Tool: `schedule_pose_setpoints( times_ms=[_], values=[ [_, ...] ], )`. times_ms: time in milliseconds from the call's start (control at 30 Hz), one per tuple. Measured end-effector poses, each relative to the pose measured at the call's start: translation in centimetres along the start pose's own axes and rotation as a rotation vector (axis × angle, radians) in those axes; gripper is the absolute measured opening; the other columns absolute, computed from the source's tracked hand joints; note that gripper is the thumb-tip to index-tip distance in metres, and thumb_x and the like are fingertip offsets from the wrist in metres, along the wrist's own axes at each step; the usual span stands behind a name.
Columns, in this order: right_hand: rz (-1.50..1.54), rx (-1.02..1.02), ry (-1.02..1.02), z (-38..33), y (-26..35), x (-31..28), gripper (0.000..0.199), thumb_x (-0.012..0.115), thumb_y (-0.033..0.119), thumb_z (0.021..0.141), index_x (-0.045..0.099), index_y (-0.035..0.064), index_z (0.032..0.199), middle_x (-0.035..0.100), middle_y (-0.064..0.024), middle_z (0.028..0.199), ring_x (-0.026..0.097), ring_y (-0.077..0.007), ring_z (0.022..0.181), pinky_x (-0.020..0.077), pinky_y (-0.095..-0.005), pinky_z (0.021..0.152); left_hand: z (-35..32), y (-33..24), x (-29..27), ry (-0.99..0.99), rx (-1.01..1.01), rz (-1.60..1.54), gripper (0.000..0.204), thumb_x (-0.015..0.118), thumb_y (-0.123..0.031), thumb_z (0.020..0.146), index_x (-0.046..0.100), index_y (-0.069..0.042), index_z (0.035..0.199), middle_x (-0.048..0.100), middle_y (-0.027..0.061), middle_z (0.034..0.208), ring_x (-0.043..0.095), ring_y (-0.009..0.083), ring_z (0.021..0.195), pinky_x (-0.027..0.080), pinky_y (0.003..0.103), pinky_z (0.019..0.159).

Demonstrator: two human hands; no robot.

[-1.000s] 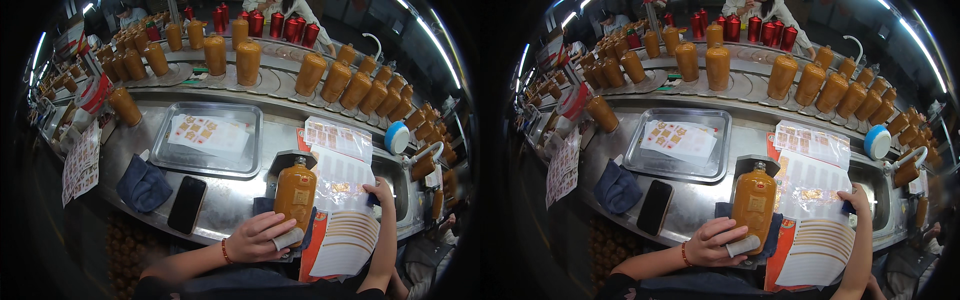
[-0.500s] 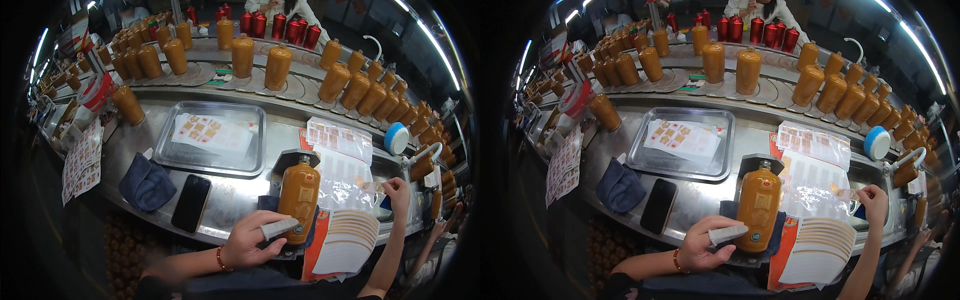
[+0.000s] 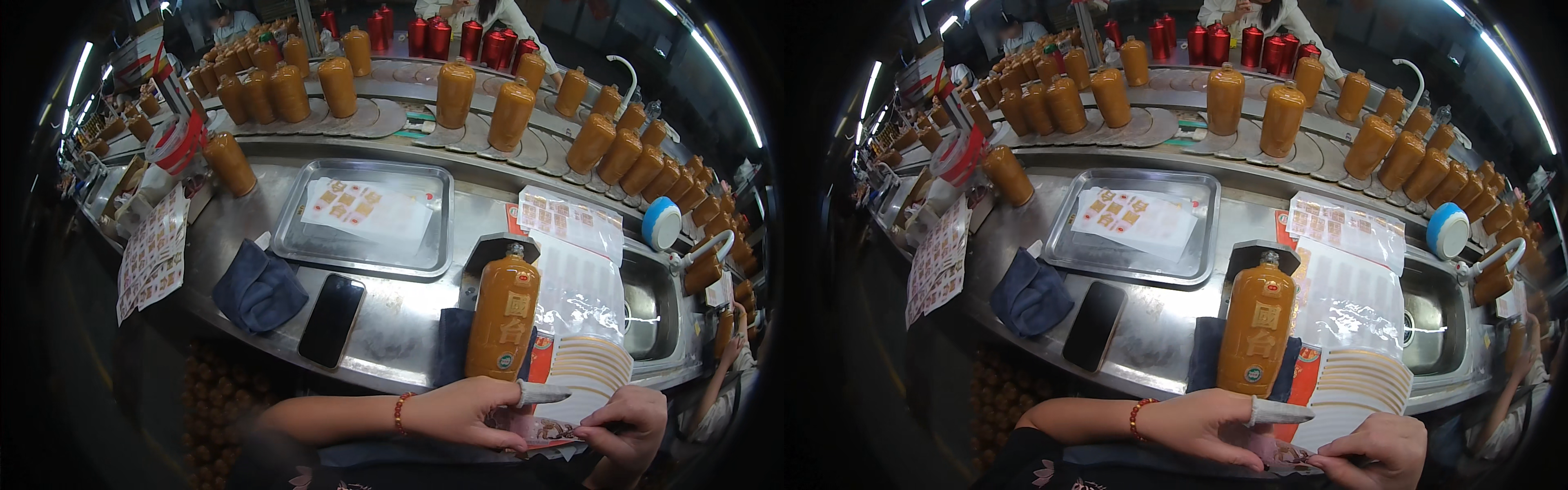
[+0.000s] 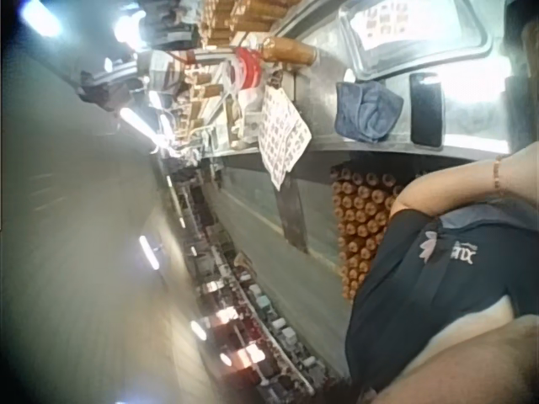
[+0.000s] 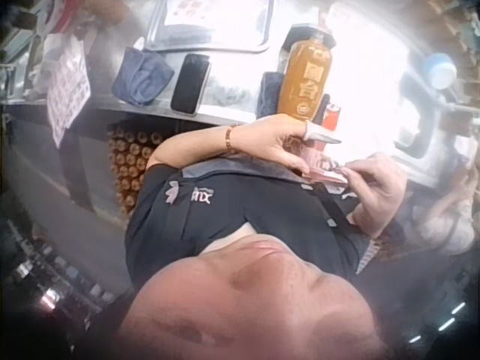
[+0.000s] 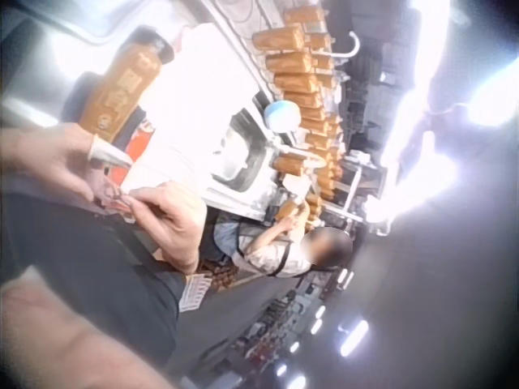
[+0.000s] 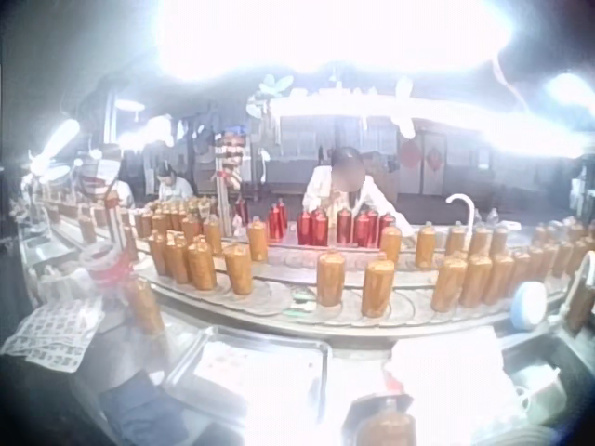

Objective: The person applies a small circular sticker to the front of a large amber bottle, then wraps a clear plastic band around the bottle's midsection and smooths it with a blue cloth. The person repeats this process on multiple bottles along a production line.

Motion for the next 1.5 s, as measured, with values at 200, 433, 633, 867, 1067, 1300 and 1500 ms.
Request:
schedule_pose_setpoints(
  times_ms=[200, 433, 633, 867, 1067, 1300, 1500],
  values=[
    [0.245, 0.238, -0.007, -1.2, -4.0, 2.1, 0.011, 0.082, 0.002, 0.066, 0.073, -0.0021, 0.072, 0.067, -0.0094, 0.062, 0.06, -0.0131, 0.052, 0.0409, -0.0228, 0.051, -3.7, 1.5, -2.0, -0.2, -0.15, -0.175, 0.037, 0.074, -0.03, 0.096, 0.064, 0.0, 0.115, 0.071, 0.0062, 0.1, 0.069, 0.0134, 0.093, 0.055, 0.03, 0.085],
    [0.454, 0.454, 0.002, -2.3, -9.0, 5.9, 0.005, 0.074, -0.005, 0.081, 0.071, -0.0059, 0.085, 0.072, -0.0099, 0.073, 0.066, -0.0106, 0.063, 0.0498, -0.0212, 0.058, -5.8, 2.7, -4.9, -0.586, -0.131, -0.006, 0.039, 0.07, -0.023, 0.098, 0.065, 0.0, 0.128, 0.07, 0.0098, 0.102, 0.07, 0.0175, 0.093, 0.056, 0.03, 0.083],
    [0.566, 0.464, -0.066, -1.9, -11.1, 6.8, 0.005, 0.072, -0.008, 0.085, 0.071, -0.0068, 0.09, 0.074, -0.0104, 0.078, 0.068, -0.0109, 0.067, 0.0516, -0.0203, 0.062, -5.5, 0.3, -6.4, -0.715, -0.008, 0.432, 0.029, 0.074, -0.016, 0.093, 0.073, 0.0, 0.117, 0.066, 0.0112, 0.091, 0.063, 0.0226, 0.078, 0.052, 0.032, 0.07],
    [0.552, 0.447, -0.036, -0.8, -11.3, 7.0, 0.004, 0.074, -0.005, 0.086, 0.072, -0.0044, 0.09, 0.071, -0.0052, 0.074, 0.062, -0.0059, 0.065, 0.0458, -0.019, 0.059, -6.1, 2.1, -6.8, -0.834, -0.026, 0.249, 0.04, 0.074, -0.007, 0.091, 0.067, -0.004, 0.13, 0.07, 0.0084, 0.094, 0.067, 0.0169, 0.084, 0.055, 0.029, 0.074],
    [0.576, 0.481, -0.017, -0.3, -12.5, 7.4, 0.004, 0.074, -0.004, 0.087, 0.072, -0.0044, 0.091, 0.068, -0.002, 0.073, 0.062, -0.0055, 0.066, 0.0457, -0.0188, 0.06, -5.8, 3.0, -7.2, -0.838, 0.008, 0.105, 0.046, 0.072, -0.005, 0.095, 0.06, -0.003, 0.139, 0.069, 0.0038, 0.099, 0.068, 0.0088, 0.087, 0.055, 0.024, 0.078],
    [0.598, 0.523, -0.02, -0.3, -14.2, 7.7, 0.003, 0.073, -0.001, 0.089, 0.072, -0.0038, 0.091, 0.069, -0.0028, 0.073, 0.063, -0.0058, 0.065, 0.0466, -0.0188, 0.059, -5.4, 4.2, -7.3, -0.815, -0.065, -0.053, 0.05, 0.071, -0.004, 0.095, 0.056, -0.003, 0.142, 0.065, 0.0004, 0.1, 0.065, 0.0062, 0.085, 0.053, 0.022, 0.077],
    [0.631, 0.536, -0.014, 0.1, -15.0, 8.3, 0.004, 0.073, 0.001, 0.09, 0.071, -0.0025, 0.09, 0.069, -0.0021, 0.073, 0.063, -0.0058, 0.065, 0.0465, -0.0184, 0.06, -5.2, 4.9, -7.5, -0.837, -0.038, -0.111, 0.054, 0.071, -0.004, 0.095, 0.052, -0.004, 0.146, 0.063, -0.0008, 0.099, 0.063, 0.0051, 0.087, 0.052, 0.021, 0.077]
  ],
)
Point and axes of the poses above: each hand's wrist, its own z-axis towards the middle knuckle, its own x-axis out of the palm, y = z × x, the point moved 9 cm from there along z, towards the middle knuckle
